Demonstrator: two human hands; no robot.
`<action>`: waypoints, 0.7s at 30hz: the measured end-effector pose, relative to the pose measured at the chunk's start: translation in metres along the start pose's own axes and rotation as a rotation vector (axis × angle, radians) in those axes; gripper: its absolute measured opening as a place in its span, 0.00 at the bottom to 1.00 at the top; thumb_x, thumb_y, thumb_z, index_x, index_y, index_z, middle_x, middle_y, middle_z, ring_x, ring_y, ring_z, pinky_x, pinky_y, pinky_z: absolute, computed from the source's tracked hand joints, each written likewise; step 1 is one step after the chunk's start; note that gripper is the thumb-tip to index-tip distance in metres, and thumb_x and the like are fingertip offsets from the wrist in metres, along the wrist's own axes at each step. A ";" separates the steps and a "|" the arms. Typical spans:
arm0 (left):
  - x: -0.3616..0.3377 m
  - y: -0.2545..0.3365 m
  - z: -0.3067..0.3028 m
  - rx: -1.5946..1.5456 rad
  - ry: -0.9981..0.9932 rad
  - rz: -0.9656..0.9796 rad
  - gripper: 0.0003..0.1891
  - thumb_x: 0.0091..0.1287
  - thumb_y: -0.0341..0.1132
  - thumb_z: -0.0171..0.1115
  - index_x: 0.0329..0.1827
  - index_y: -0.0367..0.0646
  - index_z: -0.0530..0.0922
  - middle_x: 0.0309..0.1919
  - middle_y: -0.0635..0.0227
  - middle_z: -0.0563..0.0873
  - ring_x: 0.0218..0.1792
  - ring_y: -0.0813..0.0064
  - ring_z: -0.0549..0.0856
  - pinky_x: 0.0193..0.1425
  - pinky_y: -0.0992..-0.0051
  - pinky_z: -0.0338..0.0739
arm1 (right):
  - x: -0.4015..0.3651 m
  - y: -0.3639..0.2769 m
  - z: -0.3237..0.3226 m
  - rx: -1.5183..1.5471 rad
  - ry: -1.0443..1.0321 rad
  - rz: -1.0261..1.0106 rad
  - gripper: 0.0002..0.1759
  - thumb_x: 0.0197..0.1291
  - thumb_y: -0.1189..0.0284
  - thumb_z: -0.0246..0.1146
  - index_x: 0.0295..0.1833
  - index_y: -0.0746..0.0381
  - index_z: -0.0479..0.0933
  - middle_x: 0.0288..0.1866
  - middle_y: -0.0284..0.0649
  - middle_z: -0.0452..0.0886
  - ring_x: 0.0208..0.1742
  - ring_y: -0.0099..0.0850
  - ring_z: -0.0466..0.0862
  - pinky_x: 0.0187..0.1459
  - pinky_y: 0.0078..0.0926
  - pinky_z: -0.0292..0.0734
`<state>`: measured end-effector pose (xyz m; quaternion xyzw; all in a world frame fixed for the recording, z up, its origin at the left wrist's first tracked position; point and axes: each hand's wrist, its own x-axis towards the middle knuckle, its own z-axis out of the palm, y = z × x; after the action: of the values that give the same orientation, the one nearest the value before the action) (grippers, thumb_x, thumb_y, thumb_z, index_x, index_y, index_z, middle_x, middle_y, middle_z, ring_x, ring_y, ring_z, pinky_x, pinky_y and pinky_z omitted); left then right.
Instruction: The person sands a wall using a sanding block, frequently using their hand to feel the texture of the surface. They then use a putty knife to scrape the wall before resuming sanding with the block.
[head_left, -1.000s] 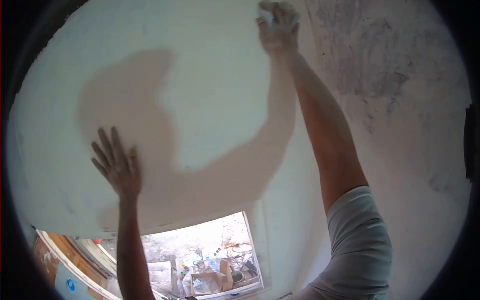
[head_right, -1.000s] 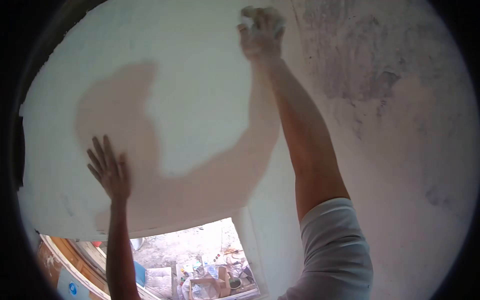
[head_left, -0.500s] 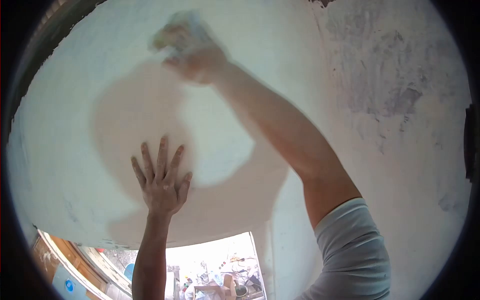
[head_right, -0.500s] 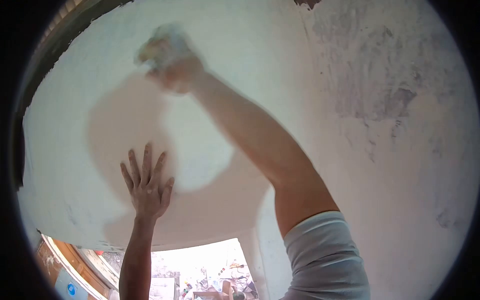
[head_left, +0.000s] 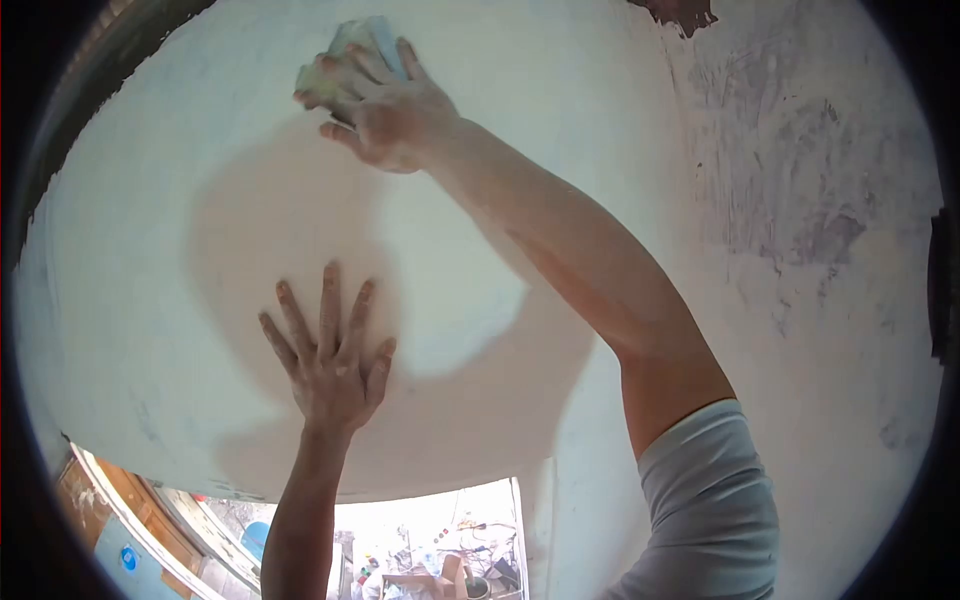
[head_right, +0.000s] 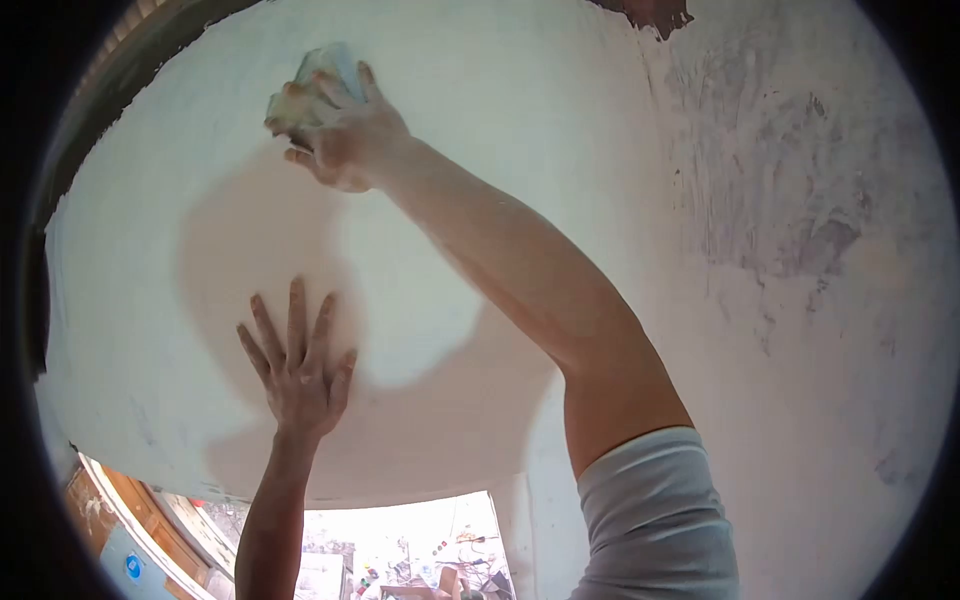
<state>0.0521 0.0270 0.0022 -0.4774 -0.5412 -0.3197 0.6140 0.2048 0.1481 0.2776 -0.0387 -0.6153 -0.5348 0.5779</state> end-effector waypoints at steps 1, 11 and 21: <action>0.001 0.000 0.002 -0.012 -0.001 0.012 0.32 0.81 0.63 0.47 0.85 0.66 0.71 0.90 0.66 0.61 0.88 0.36 0.54 0.85 0.27 0.41 | 0.005 0.005 0.001 0.092 0.022 -0.083 0.27 0.77 0.46 0.58 0.76 0.41 0.75 0.84 0.33 0.68 0.86 0.37 0.63 0.81 0.72 0.54; -0.003 -0.010 0.002 -0.114 -0.049 0.061 0.31 0.79 0.63 0.53 0.83 0.72 0.72 0.89 0.70 0.62 0.88 0.38 0.54 0.85 0.24 0.44 | 0.000 0.274 0.078 -0.385 0.338 0.527 0.27 0.79 0.50 0.53 0.69 0.57 0.77 0.70 0.45 0.76 0.68 0.42 0.77 0.65 0.62 0.71; -0.013 -0.027 -0.003 -0.120 -0.044 0.071 0.31 0.78 0.61 0.54 0.81 0.64 0.76 0.88 0.65 0.65 0.87 0.37 0.55 0.87 0.30 0.46 | 0.149 -0.011 0.092 0.059 -0.089 0.179 0.33 0.83 0.45 0.43 0.86 0.42 0.62 0.92 0.33 0.56 0.93 0.38 0.47 0.88 0.66 0.32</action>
<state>0.0254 0.0135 -0.0035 -0.5392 -0.5169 -0.3189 0.5834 0.0873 0.1234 0.4050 -0.1002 -0.6499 -0.4603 0.5965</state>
